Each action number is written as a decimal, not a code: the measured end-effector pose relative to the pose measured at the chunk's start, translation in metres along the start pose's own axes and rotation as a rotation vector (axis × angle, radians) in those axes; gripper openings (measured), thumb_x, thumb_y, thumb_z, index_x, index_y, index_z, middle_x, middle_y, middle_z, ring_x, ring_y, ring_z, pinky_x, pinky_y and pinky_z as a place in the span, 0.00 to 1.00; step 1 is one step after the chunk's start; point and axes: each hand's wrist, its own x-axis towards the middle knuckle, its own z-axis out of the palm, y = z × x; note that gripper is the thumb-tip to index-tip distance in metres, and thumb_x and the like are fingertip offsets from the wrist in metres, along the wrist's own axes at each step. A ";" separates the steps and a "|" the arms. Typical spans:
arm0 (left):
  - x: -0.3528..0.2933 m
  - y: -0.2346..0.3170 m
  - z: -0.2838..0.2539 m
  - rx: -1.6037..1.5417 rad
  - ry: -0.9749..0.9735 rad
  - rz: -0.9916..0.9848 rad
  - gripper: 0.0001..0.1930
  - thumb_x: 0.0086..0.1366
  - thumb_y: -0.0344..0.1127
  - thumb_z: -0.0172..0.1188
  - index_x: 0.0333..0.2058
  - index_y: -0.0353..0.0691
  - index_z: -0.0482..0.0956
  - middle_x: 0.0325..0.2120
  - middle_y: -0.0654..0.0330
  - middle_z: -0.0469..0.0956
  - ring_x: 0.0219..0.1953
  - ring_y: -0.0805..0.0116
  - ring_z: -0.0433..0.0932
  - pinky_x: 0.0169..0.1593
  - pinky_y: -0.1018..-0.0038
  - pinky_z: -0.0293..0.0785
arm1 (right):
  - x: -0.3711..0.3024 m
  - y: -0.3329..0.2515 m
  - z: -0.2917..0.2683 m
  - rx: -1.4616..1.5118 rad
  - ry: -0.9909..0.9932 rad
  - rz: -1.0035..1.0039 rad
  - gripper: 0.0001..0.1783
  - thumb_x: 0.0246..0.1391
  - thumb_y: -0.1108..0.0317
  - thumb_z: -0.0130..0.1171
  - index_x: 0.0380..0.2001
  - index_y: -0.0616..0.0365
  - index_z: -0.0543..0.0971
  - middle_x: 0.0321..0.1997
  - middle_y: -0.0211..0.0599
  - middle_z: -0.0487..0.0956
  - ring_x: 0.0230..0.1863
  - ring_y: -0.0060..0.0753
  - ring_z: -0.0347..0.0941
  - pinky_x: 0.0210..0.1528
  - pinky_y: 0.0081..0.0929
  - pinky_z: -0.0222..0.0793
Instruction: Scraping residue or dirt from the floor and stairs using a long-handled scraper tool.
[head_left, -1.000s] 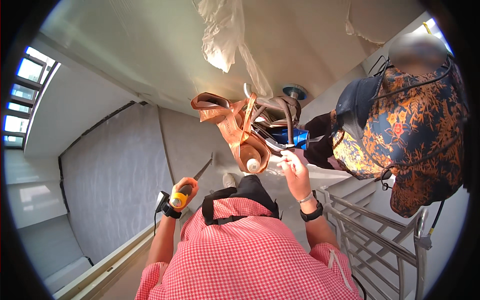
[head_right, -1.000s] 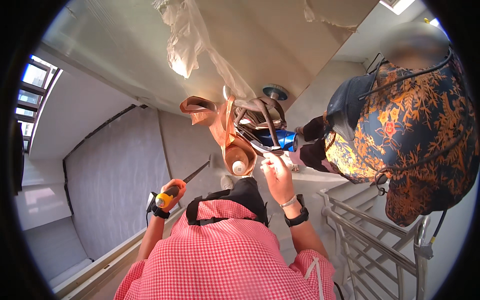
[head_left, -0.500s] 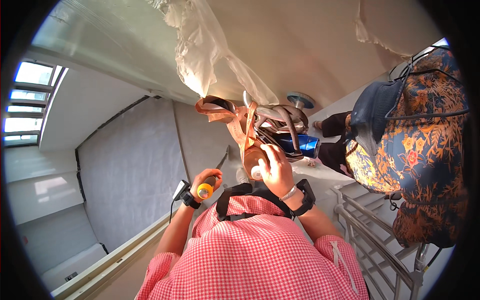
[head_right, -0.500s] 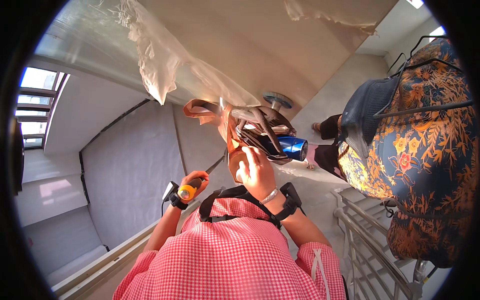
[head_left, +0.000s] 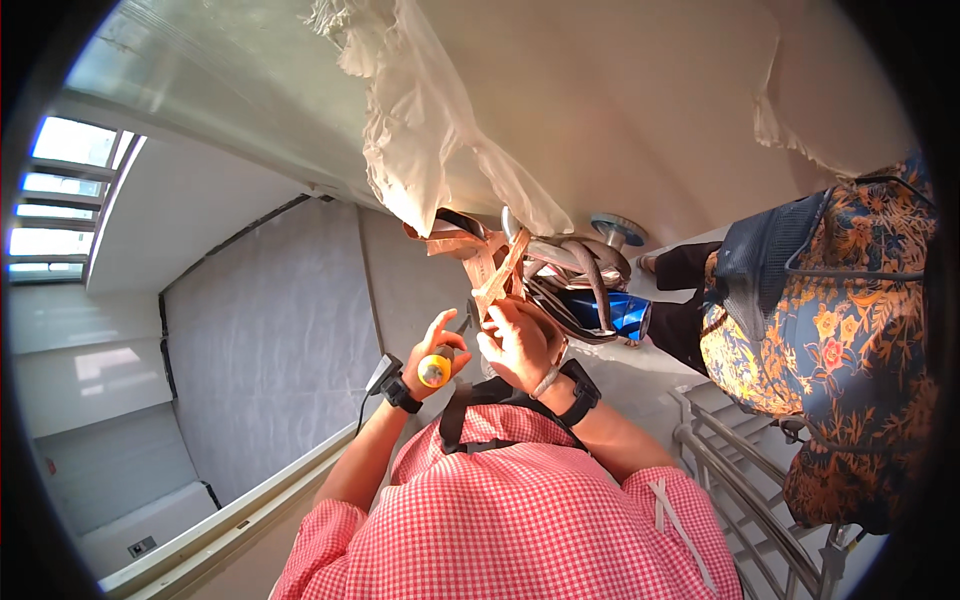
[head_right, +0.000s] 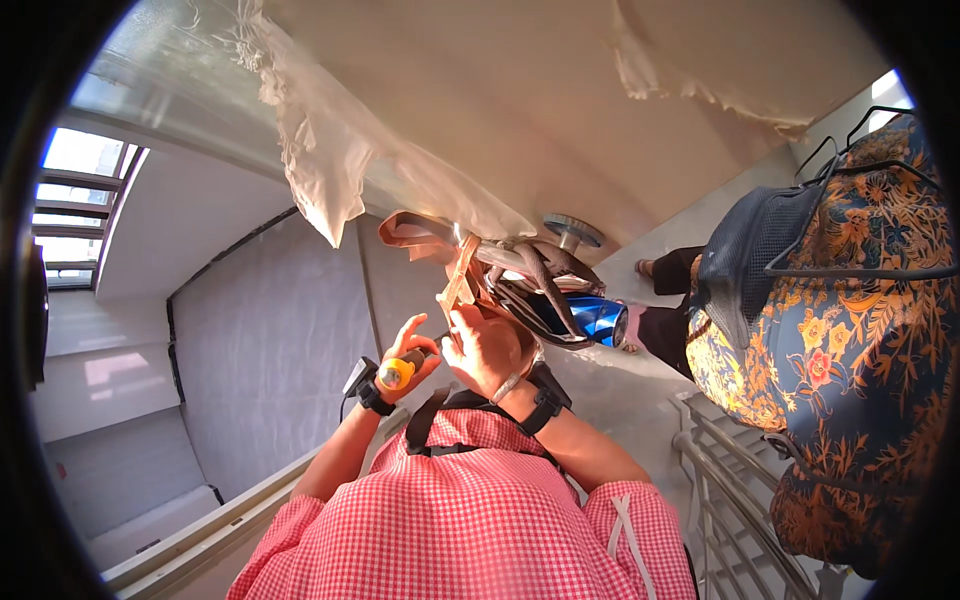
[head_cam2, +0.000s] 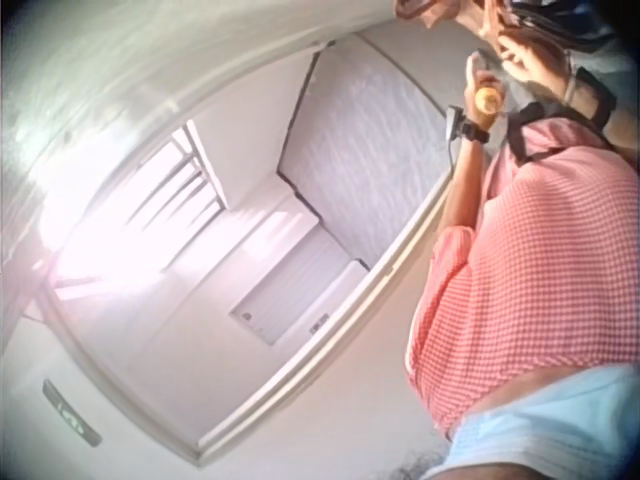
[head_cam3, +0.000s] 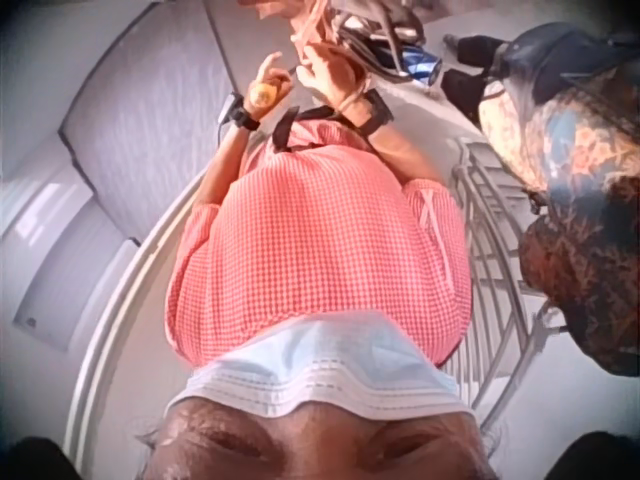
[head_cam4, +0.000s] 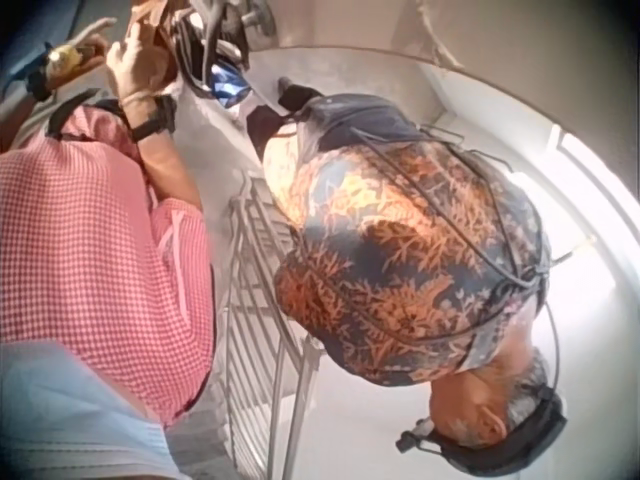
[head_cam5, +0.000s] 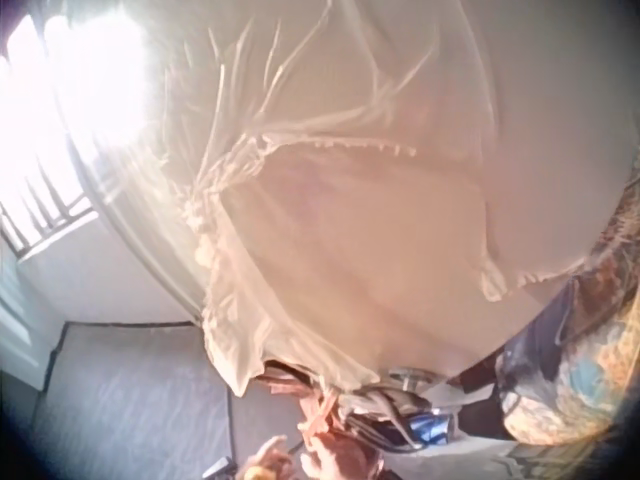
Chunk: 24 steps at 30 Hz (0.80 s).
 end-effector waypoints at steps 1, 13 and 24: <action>0.004 0.000 0.001 -0.026 0.005 0.015 0.33 0.42 0.26 0.54 0.47 0.41 0.47 0.22 0.63 0.68 0.25 0.77 0.66 0.31 0.82 0.61 | -0.001 -0.002 0.000 0.009 0.009 -0.003 0.18 0.32 0.73 0.50 0.33 0.62 0.64 0.24 0.38 0.68 0.24 0.31 0.67 0.27 0.22 0.63; 0.025 -0.042 0.022 -0.233 -0.003 0.081 0.19 0.40 0.26 0.54 0.36 0.36 0.63 0.19 0.64 0.67 0.20 0.77 0.65 0.25 0.83 0.63 | -0.016 -0.020 0.008 -0.145 -0.034 -0.189 0.16 0.31 0.73 0.48 0.31 0.62 0.66 0.37 0.40 0.64 0.34 0.38 0.64 0.30 0.29 0.63; 0.009 -0.038 0.028 0.080 0.186 0.288 0.13 0.39 0.24 0.52 0.29 0.35 0.66 0.20 0.62 0.67 0.21 0.74 0.65 0.26 0.83 0.63 | -0.060 0.007 0.008 -0.082 0.109 0.026 0.19 0.31 0.78 0.44 0.35 0.61 0.65 0.33 0.43 0.66 0.35 0.41 0.62 0.37 0.29 0.60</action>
